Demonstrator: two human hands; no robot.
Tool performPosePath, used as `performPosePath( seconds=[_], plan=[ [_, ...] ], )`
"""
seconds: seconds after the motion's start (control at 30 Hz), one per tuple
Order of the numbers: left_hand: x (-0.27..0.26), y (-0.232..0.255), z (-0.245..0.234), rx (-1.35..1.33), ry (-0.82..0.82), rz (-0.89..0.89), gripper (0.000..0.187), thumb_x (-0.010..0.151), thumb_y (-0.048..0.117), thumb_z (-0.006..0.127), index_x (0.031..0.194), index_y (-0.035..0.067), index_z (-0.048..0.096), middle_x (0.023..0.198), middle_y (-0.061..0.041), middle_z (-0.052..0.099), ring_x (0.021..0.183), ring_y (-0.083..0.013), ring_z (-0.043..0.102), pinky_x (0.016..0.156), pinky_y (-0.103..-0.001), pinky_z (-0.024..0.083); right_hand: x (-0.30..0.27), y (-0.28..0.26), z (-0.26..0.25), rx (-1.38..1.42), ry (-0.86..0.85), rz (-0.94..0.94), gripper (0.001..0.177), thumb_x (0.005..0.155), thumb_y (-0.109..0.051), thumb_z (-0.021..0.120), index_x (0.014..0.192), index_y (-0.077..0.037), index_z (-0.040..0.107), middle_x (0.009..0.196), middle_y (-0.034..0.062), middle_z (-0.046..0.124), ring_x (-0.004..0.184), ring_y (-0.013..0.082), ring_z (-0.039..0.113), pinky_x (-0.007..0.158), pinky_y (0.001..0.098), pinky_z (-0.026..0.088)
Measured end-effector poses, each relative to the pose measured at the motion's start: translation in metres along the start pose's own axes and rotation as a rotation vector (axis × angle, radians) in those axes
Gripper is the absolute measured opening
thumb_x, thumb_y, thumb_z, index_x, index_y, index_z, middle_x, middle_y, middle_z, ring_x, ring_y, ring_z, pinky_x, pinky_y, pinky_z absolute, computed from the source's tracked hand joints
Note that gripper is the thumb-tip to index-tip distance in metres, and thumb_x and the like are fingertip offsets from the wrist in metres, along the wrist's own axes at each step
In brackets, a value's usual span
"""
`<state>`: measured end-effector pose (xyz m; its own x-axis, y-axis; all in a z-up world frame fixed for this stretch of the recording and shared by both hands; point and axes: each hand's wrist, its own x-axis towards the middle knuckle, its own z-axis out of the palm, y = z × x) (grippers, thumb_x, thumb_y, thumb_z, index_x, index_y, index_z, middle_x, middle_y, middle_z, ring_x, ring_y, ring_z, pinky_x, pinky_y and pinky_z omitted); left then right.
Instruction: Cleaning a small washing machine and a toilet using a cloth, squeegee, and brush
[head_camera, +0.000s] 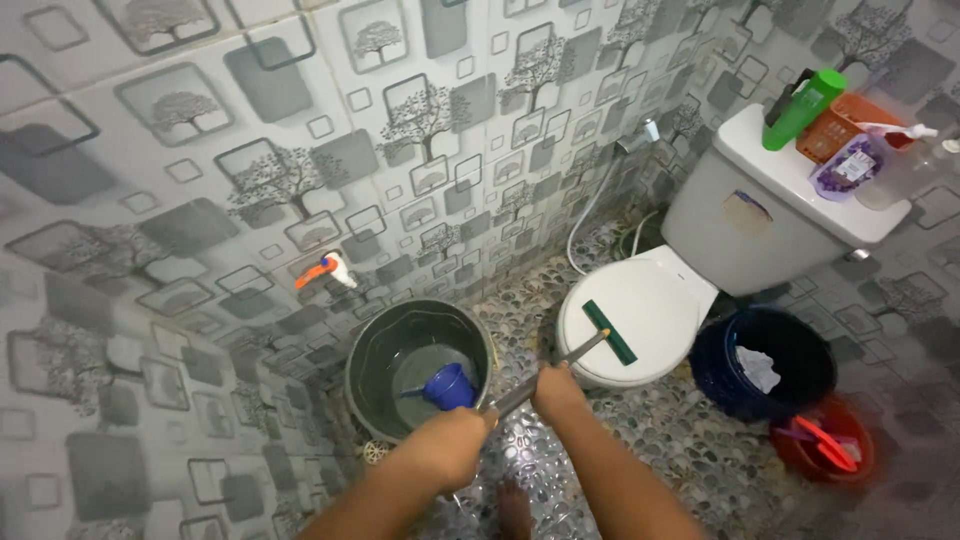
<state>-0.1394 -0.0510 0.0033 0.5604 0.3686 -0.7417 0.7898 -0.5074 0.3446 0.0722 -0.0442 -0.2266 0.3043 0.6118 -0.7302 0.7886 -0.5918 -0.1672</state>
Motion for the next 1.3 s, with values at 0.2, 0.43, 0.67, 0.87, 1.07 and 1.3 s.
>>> performPosePath(
  seconds=[0.2,0.43,0.67,0.87,1.07,1.3],
  plan=[
    [0.103,-0.010,0.034,0.108,0.142,0.151,0.072,0.086,0.007,0.060,0.154,0.013,0.037,0.120,-0.016,0.061,0.111,-0.0367,0.063,0.093,-0.047,0.053,0.057,0.052,-0.011,0.012,0.119,0.013,0.047,0.097,-0.011,0.049,0.142,0.000,0.052,0.163,0.0315,0.023,0.117,0.0396,0.067,0.099,0.0499,0.057],
    [0.141,0.028,0.015,0.029,0.295,0.272,0.071,0.085,-0.006,0.058,0.152,0.003,0.035,0.127,-0.029,0.058,0.107,-0.0455,0.064,0.084,-0.055,0.055,0.110,0.107,-0.038,0.042,0.254,-0.055,0.037,0.092,-0.006,0.046,0.128,-0.006,0.056,0.137,0.0251,0.046,0.122,0.0418,0.061,0.103,0.0523,0.053],
    [0.183,0.052,0.015,0.007,0.344,0.324,0.068,0.082,-0.005,0.058,0.147,0.005,0.045,0.132,-0.020,0.062,0.112,-0.0410,0.065,0.091,-0.053,0.052,0.121,0.141,-0.062,0.052,0.245,-0.027,0.041,0.085,-0.013,0.064,0.125,-0.008,0.055,0.131,0.0195,0.044,0.115,0.0394,0.063,0.094,0.0540,0.057],
    [0.166,0.063,-0.005,-0.004,0.227,0.240,0.048,0.088,-0.005,0.049,0.134,0.009,0.052,0.109,-0.021,0.069,0.096,-0.0438,0.069,0.079,-0.055,0.055,0.096,0.133,-0.075,0.085,0.219,-0.026,0.042,0.086,-0.015,0.068,0.125,-0.006,0.055,0.139,0.0235,0.039,0.112,0.0409,0.063,0.090,0.0541,0.058],
    [0.171,0.037,0.020,0.014,0.354,0.339,0.052,0.079,-0.011,0.053,0.127,0.010,0.055,0.102,-0.020,0.069,0.091,-0.0405,0.070,0.074,-0.052,0.056,0.113,0.130,-0.054,0.050,0.182,-0.040,0.043,0.092,-0.002,0.055,0.134,-0.001,0.049,0.148,0.0320,0.028,0.128,0.0446,0.052,0.101,0.0556,0.054],
    [0.113,0.050,-0.009,-0.051,0.162,0.128,0.045,0.089,0.005,0.051,0.132,0.019,0.054,0.115,-0.017,0.065,0.106,-0.0403,0.067,0.088,-0.051,0.054,0.088,0.104,-0.042,0.076,0.172,-0.062,0.043,0.091,0.001,0.046,0.132,-0.005,0.053,0.142,0.0271,0.038,0.126,0.0414,0.055,0.104,0.0526,0.052]
  ],
)
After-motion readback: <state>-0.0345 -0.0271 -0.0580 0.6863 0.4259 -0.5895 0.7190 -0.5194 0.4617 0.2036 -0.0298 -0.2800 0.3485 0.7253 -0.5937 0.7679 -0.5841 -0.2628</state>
